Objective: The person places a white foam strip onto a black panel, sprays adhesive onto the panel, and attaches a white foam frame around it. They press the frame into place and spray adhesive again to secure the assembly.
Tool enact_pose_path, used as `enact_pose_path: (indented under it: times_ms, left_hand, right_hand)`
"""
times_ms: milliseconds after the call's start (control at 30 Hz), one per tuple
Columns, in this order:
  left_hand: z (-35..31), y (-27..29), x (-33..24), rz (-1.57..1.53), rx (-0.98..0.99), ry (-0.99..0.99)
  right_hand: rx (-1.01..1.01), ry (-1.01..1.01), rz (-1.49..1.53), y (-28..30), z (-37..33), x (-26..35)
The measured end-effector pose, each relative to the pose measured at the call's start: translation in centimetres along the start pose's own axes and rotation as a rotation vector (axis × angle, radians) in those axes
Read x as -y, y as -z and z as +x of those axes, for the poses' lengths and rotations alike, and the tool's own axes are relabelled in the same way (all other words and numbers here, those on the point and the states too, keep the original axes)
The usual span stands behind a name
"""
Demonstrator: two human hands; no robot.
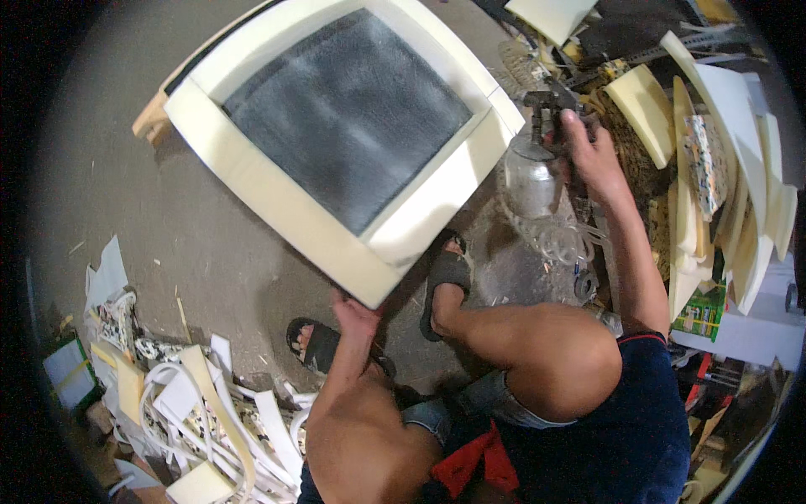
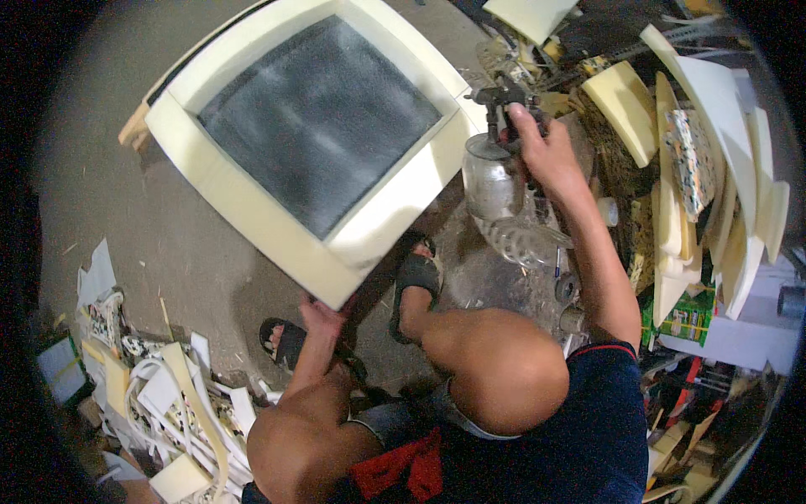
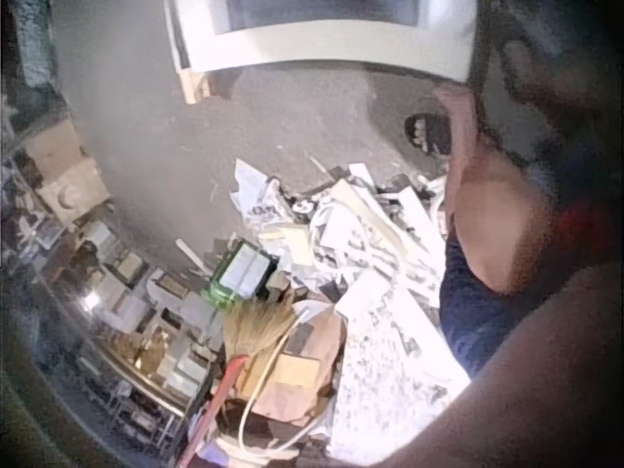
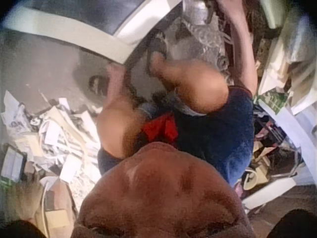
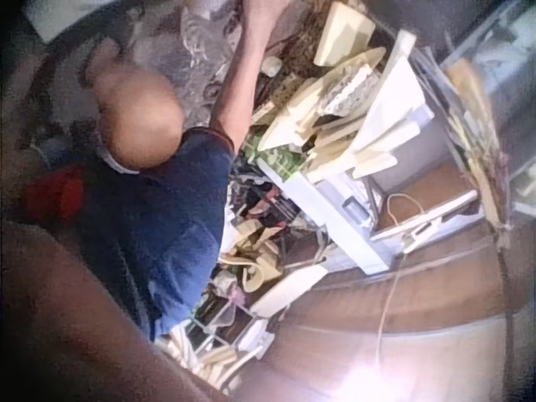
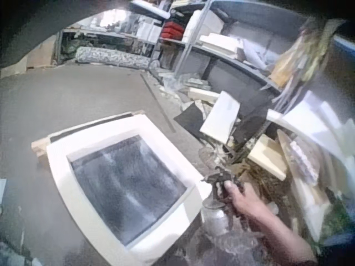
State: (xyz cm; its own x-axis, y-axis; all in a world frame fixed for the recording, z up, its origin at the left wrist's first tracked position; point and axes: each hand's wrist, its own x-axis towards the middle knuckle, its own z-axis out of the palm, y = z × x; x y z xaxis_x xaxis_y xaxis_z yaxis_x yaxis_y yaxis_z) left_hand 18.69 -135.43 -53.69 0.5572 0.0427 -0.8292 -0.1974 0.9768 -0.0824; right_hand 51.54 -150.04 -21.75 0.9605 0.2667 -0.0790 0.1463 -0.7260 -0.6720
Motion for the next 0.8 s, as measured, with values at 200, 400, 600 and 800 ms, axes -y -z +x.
enact_pose_path:
  times_ms: [200, 400, 600, 800]
  left_hand:
    - [-4.5, 0.1, -14.9, -0.164, -0.086, -0.565]
    - [-4.4, -1.8, -36.6, -0.37, 0.082, -0.829]
    - [-5.3, -6.8, -43.3, -0.128, -0.134, -1.104]
    - [1.0, -8.5, -13.2, 1.516, -0.013, -1.224]
  right_hand:
    - [0.192, -0.005, -0.062, -1.6, -1.3, 2.0]
    - [0.479, 0.282, -0.043, -5.0, 0.8, 3.5]
    - [0.417, 0.402, -0.123, -8.3, 4.1, 4.8]
    - [0.435, 0.353, 0.112, -9.2, 3.5, 5.2]
